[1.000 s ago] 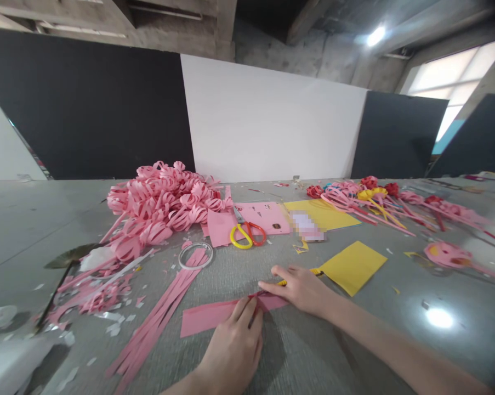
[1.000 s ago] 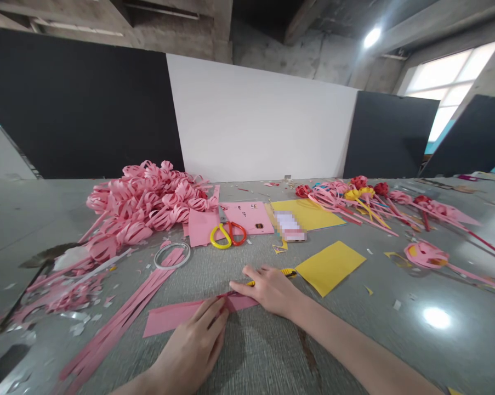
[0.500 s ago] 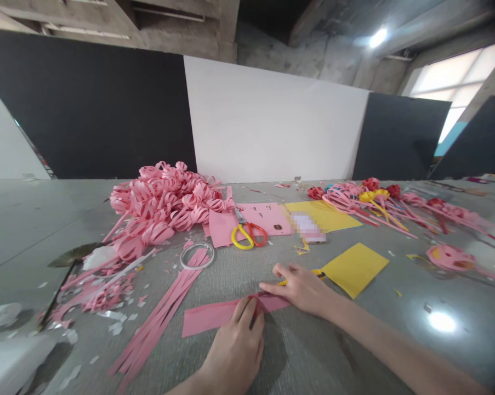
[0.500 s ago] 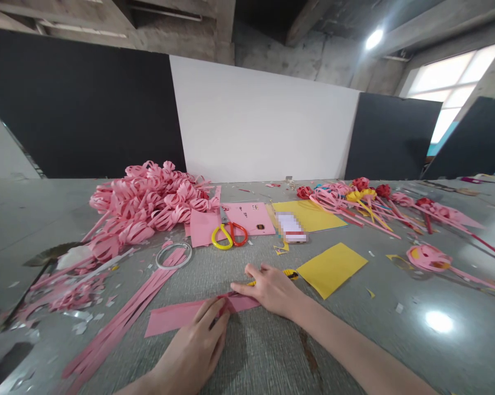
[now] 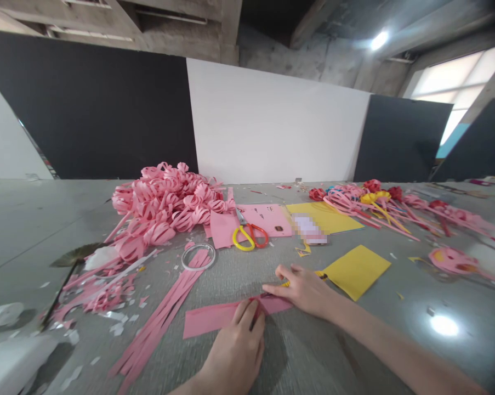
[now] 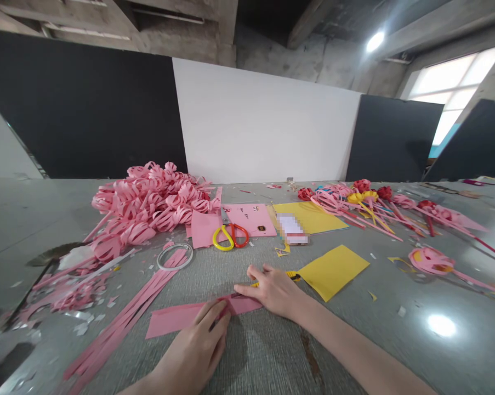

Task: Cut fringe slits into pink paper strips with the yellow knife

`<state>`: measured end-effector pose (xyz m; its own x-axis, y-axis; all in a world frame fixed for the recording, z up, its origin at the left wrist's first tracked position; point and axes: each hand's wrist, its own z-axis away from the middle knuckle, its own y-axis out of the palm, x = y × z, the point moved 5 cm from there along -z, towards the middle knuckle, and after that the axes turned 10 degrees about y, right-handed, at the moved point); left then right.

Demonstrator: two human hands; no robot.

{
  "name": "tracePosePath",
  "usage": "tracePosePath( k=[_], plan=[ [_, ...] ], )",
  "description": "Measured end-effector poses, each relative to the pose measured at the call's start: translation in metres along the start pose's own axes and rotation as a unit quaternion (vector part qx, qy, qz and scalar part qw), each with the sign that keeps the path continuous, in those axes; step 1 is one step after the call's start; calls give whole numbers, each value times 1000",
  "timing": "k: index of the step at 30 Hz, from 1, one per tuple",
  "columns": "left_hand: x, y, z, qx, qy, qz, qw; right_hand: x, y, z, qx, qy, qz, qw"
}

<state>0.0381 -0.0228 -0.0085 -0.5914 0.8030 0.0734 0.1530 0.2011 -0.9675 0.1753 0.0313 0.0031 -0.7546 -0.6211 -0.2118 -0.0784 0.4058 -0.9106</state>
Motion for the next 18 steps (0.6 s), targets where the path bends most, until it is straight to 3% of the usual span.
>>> tracePosePath(
  k=[18],
  plan=[
    [1, 1, 1, -3, 3, 25, 1000, -4, 2, 3, 15, 0, 0, 1000]
  ],
)
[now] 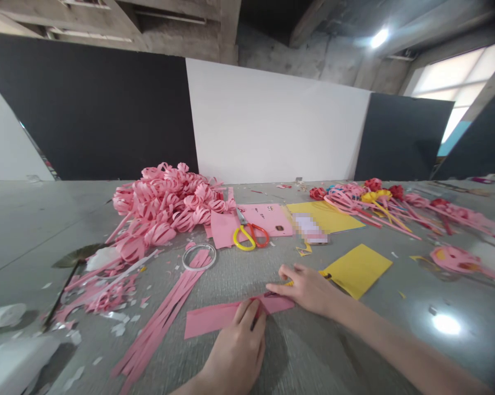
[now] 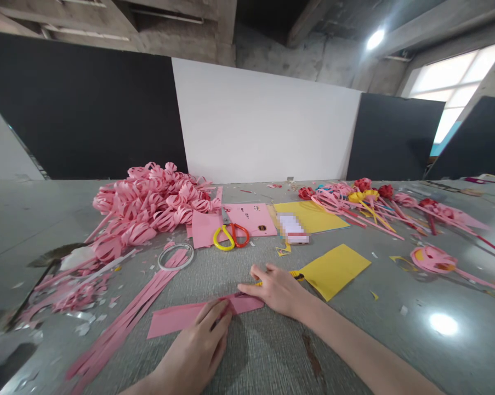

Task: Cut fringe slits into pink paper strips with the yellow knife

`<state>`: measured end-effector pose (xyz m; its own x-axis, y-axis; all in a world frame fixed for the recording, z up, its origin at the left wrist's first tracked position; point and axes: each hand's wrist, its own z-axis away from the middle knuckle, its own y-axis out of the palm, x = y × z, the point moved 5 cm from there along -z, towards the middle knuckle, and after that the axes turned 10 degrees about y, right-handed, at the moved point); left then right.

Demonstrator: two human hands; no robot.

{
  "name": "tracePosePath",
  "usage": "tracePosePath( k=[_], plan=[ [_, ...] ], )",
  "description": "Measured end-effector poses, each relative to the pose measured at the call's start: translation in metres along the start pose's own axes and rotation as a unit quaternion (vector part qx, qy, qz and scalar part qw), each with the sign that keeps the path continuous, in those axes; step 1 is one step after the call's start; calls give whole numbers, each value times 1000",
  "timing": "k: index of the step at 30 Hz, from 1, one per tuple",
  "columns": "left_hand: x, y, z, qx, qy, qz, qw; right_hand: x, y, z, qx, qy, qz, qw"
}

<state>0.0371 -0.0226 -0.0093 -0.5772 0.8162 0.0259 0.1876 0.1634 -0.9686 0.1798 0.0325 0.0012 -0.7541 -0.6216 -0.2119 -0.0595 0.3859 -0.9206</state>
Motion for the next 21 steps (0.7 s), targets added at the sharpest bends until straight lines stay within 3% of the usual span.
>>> tracePosePath(
  k=[9, 16, 21],
  plan=[
    [0, -3, 1, -35, -5, 18, 999, -7, 2, 6, 7, 8, 5, 1000],
    [1, 1, 1, -26, -4, 15, 1000, -8, 0, 8, 3, 14, 4, 1000],
    [1, -1, 1, -28, -3, 13, 1000, -23, 2, 14, 3, 28, 6, 1000]
  ],
)
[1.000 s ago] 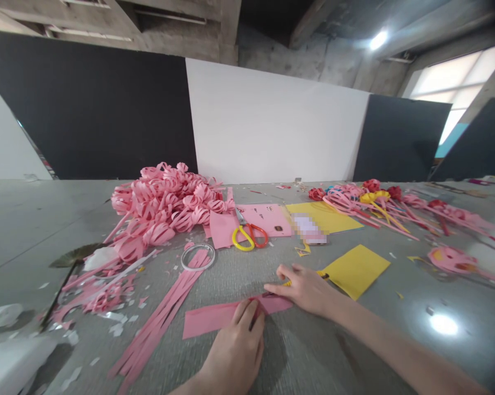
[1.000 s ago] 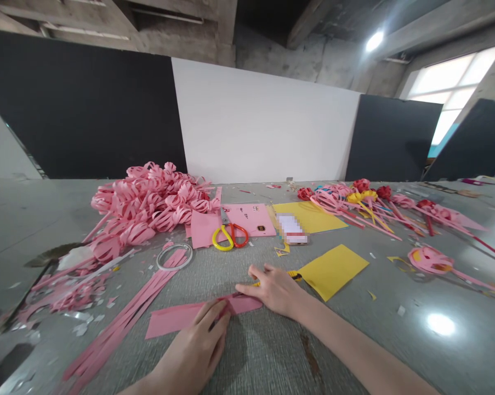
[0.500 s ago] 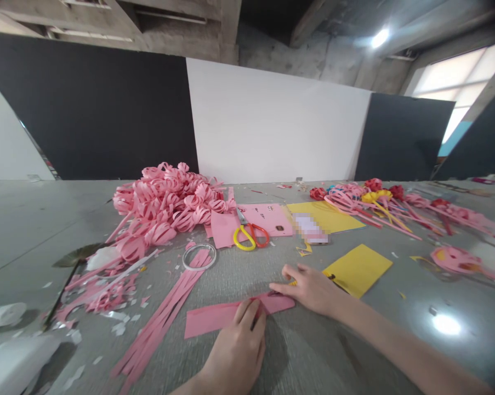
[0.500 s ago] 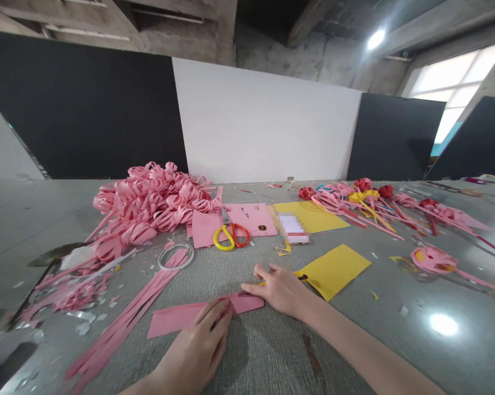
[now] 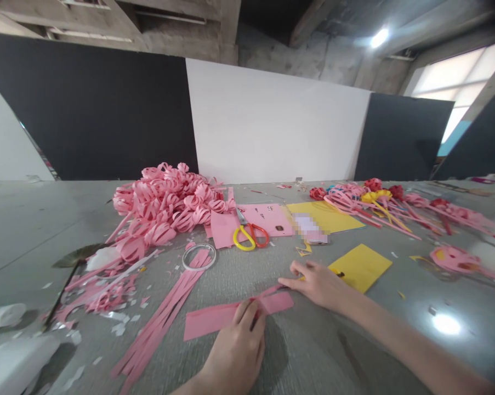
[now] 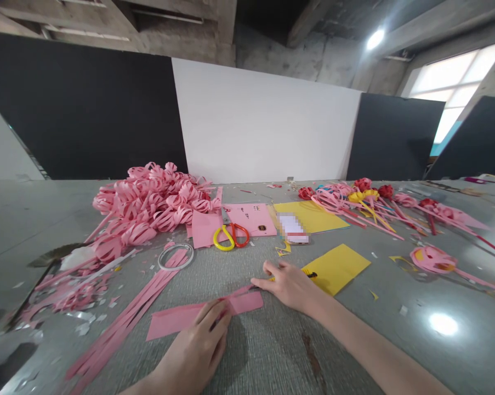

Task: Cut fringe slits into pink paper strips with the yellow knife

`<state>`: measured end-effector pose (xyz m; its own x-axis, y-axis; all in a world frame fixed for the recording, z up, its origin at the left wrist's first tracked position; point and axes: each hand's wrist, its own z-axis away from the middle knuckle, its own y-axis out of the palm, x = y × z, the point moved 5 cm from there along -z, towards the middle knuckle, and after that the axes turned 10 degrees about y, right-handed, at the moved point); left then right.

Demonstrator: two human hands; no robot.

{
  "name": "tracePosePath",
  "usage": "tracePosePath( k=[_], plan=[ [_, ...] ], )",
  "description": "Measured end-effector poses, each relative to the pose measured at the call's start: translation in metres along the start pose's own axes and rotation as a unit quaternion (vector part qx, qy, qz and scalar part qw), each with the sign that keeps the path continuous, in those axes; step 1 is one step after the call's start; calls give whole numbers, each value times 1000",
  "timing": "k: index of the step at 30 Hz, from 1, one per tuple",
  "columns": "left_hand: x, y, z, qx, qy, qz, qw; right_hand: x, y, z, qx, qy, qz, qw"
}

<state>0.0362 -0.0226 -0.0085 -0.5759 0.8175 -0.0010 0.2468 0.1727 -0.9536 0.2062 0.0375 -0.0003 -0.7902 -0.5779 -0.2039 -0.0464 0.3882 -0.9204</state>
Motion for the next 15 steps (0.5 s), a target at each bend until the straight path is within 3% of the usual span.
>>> tracePosePath(
  k=[10, 15],
  plan=[
    [3, -5, 2, -29, -26, 8, 999, -22, -19, -5, 14, 68, -65, 996],
    [2, -3, 1, -14, -30, -29, 999, -5, -34, -14, -28, 58, -67, 996]
  ],
)
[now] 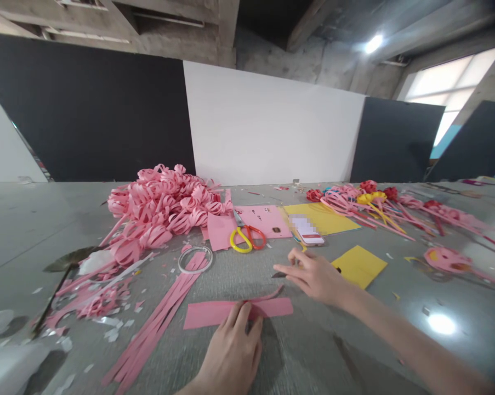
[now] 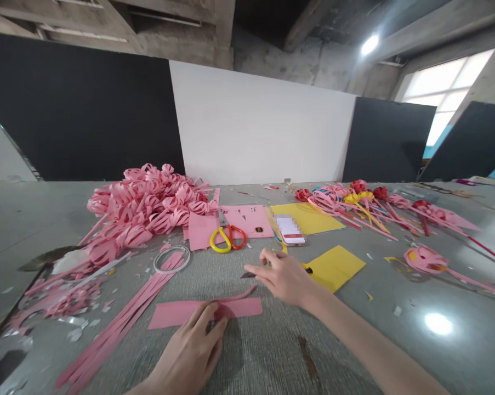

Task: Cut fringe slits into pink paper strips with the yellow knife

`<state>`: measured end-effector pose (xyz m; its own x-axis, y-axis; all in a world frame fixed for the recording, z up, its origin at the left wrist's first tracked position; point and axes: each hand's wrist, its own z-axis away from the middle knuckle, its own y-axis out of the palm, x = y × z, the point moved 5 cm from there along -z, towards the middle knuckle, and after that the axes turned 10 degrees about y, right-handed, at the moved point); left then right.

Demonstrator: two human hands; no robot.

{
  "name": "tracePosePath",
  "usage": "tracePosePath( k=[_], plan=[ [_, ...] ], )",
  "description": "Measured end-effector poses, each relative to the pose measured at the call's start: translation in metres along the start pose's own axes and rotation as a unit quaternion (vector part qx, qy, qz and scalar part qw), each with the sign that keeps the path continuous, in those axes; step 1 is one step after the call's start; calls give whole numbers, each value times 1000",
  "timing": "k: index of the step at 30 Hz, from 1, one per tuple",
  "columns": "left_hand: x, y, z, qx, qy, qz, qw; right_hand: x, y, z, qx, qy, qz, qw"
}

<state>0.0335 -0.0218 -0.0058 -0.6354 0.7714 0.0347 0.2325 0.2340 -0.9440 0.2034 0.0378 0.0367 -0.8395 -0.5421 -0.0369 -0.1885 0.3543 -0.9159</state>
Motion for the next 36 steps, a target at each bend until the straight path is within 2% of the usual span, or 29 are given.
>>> tracePosePath(
  k=[4, 8, 20, 26, 36],
  plan=[
    [-2, 5, 2, -4, 26, -1, 1000, 24, 7, 2, -11, -54, 41, 998],
    [-2, 10, 3, 8, 23, -4, 1000, 36, 19, 5, 2, -91, 75, 993],
    [-3, 7, 0, 21, 30, -30, 999, 42, 31, 4, 12, -91, 122, 988],
    [-3, 8, -2, 31, 34, -48, 998, 44, 34, 5, 1, -97, 121, 988],
    [-2, 7, -1, 26, 25, -29, 999, 42, 38, 3, 22, -80, 104, 991]
  ],
)
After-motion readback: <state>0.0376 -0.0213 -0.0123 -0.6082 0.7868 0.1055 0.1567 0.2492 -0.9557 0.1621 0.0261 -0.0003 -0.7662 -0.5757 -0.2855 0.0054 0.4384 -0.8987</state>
